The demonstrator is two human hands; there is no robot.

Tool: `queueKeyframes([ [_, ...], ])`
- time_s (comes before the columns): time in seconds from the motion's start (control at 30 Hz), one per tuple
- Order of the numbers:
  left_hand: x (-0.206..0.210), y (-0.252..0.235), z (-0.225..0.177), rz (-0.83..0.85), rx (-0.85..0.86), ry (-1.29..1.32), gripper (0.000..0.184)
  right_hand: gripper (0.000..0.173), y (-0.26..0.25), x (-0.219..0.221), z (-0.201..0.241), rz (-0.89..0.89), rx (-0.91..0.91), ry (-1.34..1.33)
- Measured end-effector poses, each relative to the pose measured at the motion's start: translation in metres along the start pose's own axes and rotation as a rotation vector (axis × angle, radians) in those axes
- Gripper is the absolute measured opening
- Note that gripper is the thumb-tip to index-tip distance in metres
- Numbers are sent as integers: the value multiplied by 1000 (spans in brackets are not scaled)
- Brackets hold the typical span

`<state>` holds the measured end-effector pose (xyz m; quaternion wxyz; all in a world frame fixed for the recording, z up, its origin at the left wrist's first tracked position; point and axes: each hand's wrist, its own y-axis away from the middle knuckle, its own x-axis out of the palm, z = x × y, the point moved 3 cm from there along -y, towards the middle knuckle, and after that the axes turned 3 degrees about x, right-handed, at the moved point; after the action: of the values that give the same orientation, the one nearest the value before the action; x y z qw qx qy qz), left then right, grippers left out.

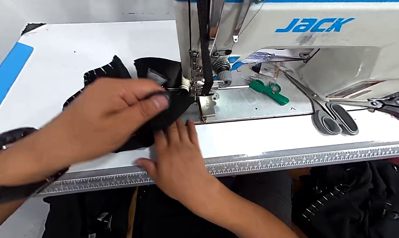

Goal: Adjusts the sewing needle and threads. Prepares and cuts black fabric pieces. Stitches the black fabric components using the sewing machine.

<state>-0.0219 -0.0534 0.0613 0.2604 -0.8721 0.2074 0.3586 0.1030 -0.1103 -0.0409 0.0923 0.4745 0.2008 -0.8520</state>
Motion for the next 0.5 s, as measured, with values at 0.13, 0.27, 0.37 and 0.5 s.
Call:
queueKeyframes([
  [0.13, 47, 16, -39, 145, 250, -508, 28, 19, -5, 59, 57, 101, 47, -215],
  [0.27, 74, 42, -23, 317, 463, -795, 30, 17, 49, 11, 29, 45, -185, -338],
  [0.37, 67, 57, -1, 267, 504, -741, 32, 20, 59, -40, -42, -64, -226, -317],
  [0.5, 88, 62, -6, 185, 531, -729, 30, 40, 4, -63, -85, -156, -56, 39],
])
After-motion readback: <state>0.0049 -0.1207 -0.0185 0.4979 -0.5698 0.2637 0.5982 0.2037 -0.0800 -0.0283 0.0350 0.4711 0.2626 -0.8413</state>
